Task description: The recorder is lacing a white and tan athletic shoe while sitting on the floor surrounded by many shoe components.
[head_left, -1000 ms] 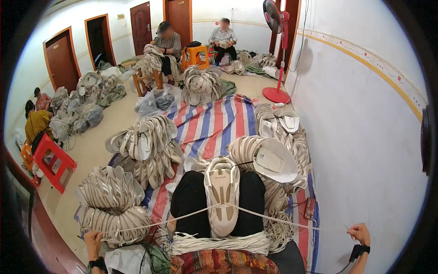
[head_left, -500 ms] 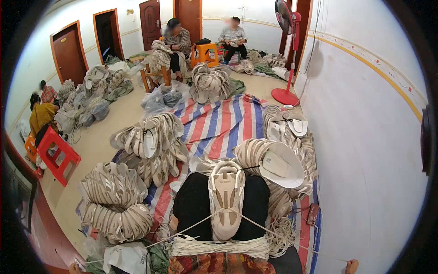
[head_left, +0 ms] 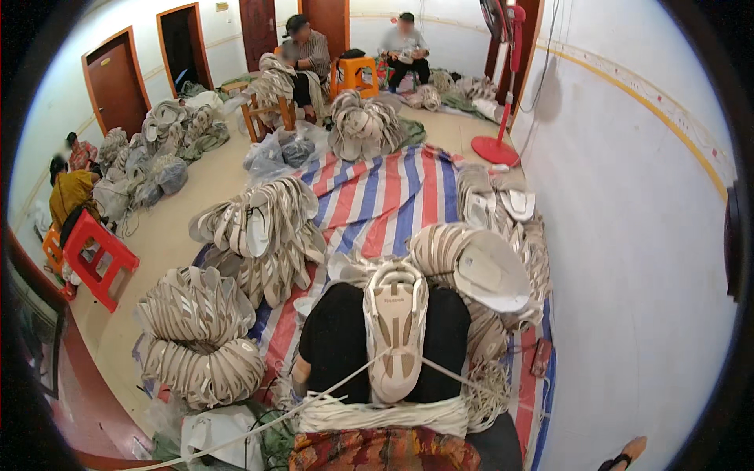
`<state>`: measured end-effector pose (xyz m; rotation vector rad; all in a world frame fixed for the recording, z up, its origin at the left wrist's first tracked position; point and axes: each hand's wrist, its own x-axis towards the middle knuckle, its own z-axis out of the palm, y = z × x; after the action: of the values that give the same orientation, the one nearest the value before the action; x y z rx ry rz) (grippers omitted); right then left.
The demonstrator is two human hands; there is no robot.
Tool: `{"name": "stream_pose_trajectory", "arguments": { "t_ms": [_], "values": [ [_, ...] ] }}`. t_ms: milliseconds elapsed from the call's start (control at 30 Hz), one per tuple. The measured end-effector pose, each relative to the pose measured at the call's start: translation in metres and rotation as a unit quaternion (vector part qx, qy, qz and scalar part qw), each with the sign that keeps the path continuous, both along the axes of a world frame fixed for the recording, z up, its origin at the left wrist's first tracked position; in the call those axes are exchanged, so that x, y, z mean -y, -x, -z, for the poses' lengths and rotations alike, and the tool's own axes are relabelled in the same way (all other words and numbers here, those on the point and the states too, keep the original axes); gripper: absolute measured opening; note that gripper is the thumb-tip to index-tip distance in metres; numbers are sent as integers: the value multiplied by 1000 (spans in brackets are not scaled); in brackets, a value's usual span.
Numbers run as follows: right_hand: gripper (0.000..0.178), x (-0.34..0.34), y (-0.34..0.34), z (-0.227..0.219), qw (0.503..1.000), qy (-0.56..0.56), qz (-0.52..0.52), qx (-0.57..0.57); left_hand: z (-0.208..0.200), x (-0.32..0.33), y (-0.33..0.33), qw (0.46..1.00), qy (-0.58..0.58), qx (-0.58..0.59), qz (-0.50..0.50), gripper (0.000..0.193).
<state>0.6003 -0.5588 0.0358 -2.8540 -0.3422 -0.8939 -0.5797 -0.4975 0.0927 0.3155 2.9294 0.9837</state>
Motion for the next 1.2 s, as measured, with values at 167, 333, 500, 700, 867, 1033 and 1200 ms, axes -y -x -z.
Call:
{"name": "stream_pose_trajectory", "arguments": {
  "t_ms": [167,333,500,700,867,1033,1200],
  "values": [
    [29,34,19,-10,995,-20,39,88,0,-28,46,929,113,-322,146,33],
    [34,77,18,-57,978,181,100,-3,27,-111,74,930,8,-354,99,37],
    [31,42,64,-150,932,236,275,10,1,-168,87,964,-87,-162,190,30],
    [32,51,61,-175,937,151,304,83,-22,-170,68,869,268,-360,209,18],
    [33,62,29,-165,952,126,226,162,-6,-213,14,912,56,-297,279,20],
    [29,-6,76,-82,989,91,5,118,28,-242,-30,892,-219,-213,333,24],
    [21,-146,174,-55,932,-202,-278,-114,48,-316,-65,762,-474,42,439,35]
  ]
}}
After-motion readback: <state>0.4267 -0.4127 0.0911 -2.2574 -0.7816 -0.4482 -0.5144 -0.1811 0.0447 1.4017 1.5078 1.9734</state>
